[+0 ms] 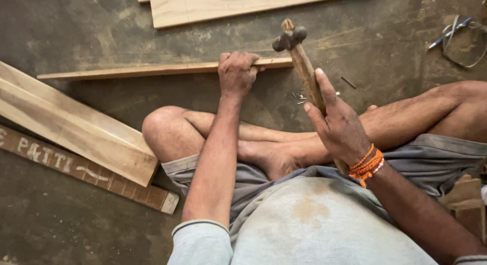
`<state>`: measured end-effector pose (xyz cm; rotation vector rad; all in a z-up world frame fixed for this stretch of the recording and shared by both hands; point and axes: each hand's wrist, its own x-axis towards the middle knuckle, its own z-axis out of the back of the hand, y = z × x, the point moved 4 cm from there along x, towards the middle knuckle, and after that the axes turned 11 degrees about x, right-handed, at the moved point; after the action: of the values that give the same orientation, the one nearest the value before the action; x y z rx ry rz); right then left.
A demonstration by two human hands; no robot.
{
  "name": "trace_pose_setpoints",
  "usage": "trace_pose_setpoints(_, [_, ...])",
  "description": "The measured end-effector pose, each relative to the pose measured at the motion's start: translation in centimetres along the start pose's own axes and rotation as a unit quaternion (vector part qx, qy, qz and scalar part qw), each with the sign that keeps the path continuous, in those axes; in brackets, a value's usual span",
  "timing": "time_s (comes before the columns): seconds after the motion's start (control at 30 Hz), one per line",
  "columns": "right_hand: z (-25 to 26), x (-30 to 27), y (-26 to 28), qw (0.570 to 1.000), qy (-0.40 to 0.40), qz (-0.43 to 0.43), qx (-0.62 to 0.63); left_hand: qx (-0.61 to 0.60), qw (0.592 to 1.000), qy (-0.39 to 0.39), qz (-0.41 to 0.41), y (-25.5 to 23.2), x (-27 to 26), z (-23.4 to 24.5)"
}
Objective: The person hammers nails into a wooden board while sitting on a workshop floor. They hold the wood steady and use a hammer to strike small nails into the surface to join wood pieces together.
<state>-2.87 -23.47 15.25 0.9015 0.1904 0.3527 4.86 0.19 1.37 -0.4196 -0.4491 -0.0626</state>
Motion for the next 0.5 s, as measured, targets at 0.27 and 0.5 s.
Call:
trace_pose_setpoints(0.27, [0.2, 2.2, -0.1, 0.997, 0.043, -0.055, -0.028, 0.027, 1.0, -0.009, -0.011, 0.1, -0.1, -0.5])
trace_pose_setpoints(0.5, [0.7, 1.8, 0.5, 0.998, 0.059, -0.004, -0.036, 0.03, 1.0, 0.0, -0.003, 0.1, -0.2, -0.5])
